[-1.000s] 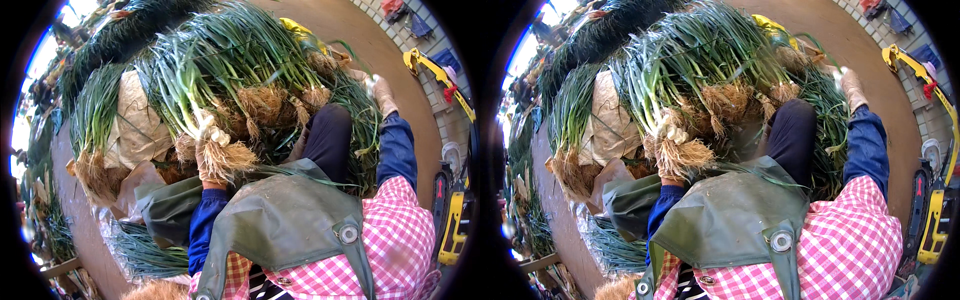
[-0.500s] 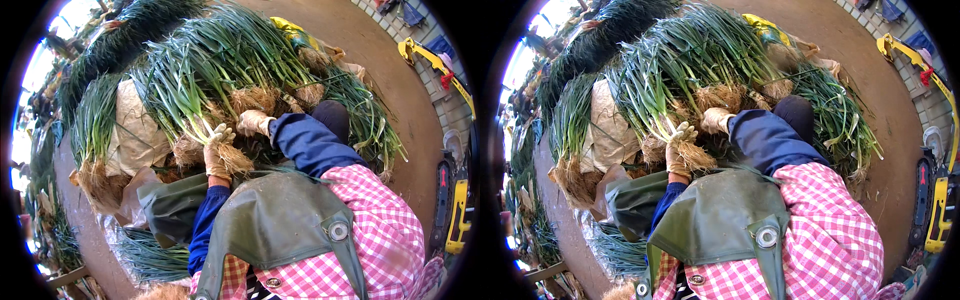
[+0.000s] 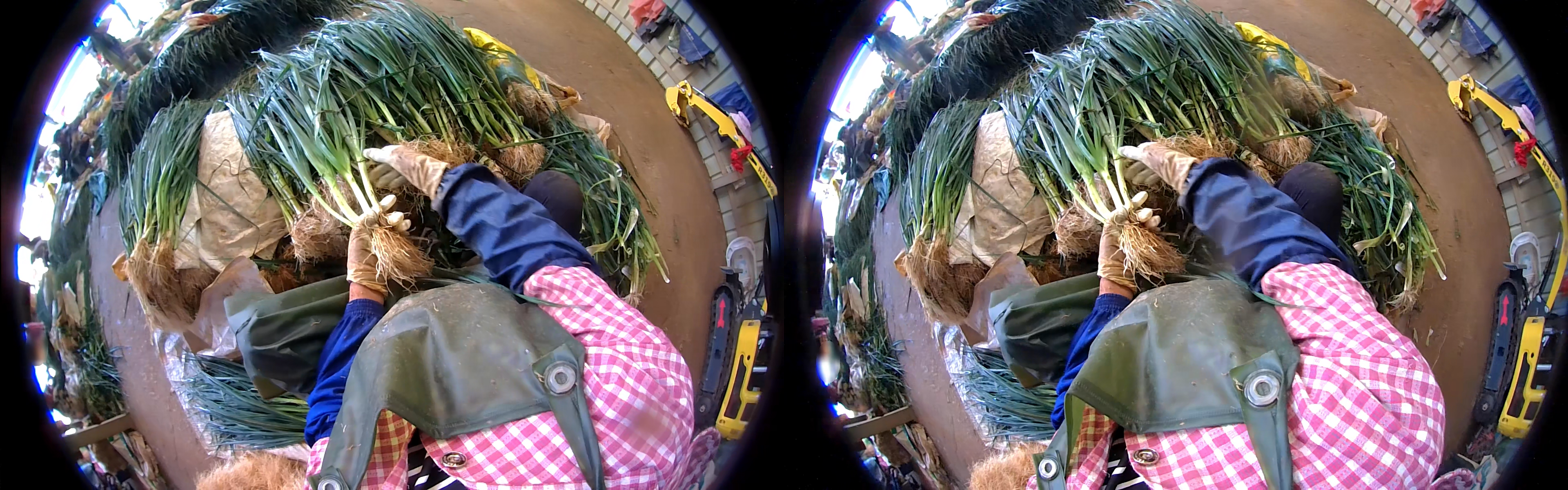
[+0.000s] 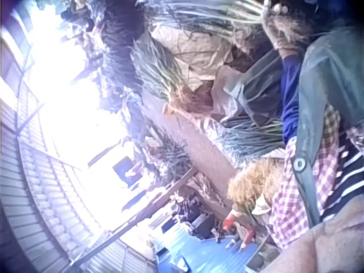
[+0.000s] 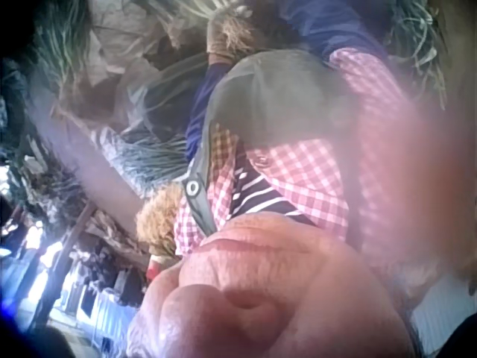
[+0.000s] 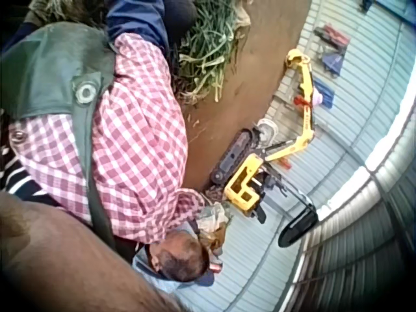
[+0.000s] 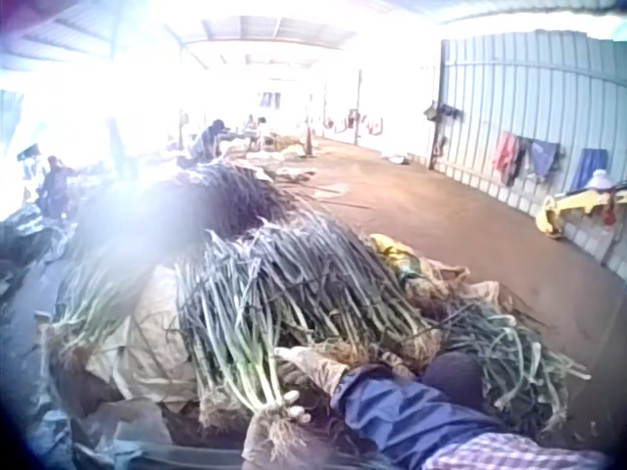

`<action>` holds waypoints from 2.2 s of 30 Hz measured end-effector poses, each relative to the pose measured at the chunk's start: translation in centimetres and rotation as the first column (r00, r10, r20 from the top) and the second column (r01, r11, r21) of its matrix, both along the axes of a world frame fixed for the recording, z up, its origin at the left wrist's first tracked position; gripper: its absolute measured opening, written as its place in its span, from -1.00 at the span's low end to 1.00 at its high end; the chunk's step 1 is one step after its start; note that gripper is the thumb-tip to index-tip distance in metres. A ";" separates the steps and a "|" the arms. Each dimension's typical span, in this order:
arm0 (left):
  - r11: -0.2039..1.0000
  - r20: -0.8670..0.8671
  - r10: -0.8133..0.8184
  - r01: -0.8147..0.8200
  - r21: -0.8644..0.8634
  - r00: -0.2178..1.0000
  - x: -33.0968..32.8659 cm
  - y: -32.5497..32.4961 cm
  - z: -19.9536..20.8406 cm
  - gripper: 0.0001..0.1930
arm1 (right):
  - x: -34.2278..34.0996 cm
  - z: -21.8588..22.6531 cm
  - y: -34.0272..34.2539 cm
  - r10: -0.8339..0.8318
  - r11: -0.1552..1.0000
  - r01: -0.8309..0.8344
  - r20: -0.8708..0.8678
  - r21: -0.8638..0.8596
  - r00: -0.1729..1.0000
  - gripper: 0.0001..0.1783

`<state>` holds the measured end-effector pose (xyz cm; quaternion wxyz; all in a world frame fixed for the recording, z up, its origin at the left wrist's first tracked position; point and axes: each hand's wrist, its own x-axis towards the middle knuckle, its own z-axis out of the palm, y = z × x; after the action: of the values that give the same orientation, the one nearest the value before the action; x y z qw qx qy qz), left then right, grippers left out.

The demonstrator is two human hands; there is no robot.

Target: The person sorts green onions by hand, picking up bunches from a pile, removing damaged leaves, and placing them into sorted stacks.

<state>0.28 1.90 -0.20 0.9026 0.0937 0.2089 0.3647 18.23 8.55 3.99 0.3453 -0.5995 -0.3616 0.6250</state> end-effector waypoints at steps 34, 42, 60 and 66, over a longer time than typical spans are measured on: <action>0.948 -0.052 0.312 -0.314 -0.044 0.949 0.7 0.3 0.0 -0.83 | -5.3 -0.5 -3.8 0.175 0.984 -0.171 -0.071 0.059 0.982 -0.81; 0.892 -0.118 0.398 -0.355 0.280 0.910 -0.7 -1.3 2.0 -0.72 | -5.6 -0.9 -3.5 0.138 0.990 -0.127 -0.391 0.054 0.910 -0.76; 0.876 -0.313 0.464 -0.375 0.303 0.829 0.0 -0.1 -1.8 -0.73 | -3.1 -5.8 -4.2 0.190 0.936 -0.245 0.221 0.253 0.956 -0.77; 0.940 -0.228 0.340 -0.339 0.046 0.912 0.4 0.4 -4.9 -0.89 | -1.2 -2.3 -7.8 0.478 0.830 -0.335 -0.261 0.445 0.839 -0.70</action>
<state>0.67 2.26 -5.06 0.7946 0.1006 0.3251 0.5028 16.98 0.70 1.68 0.3722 -0.3025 -0.5276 0.7012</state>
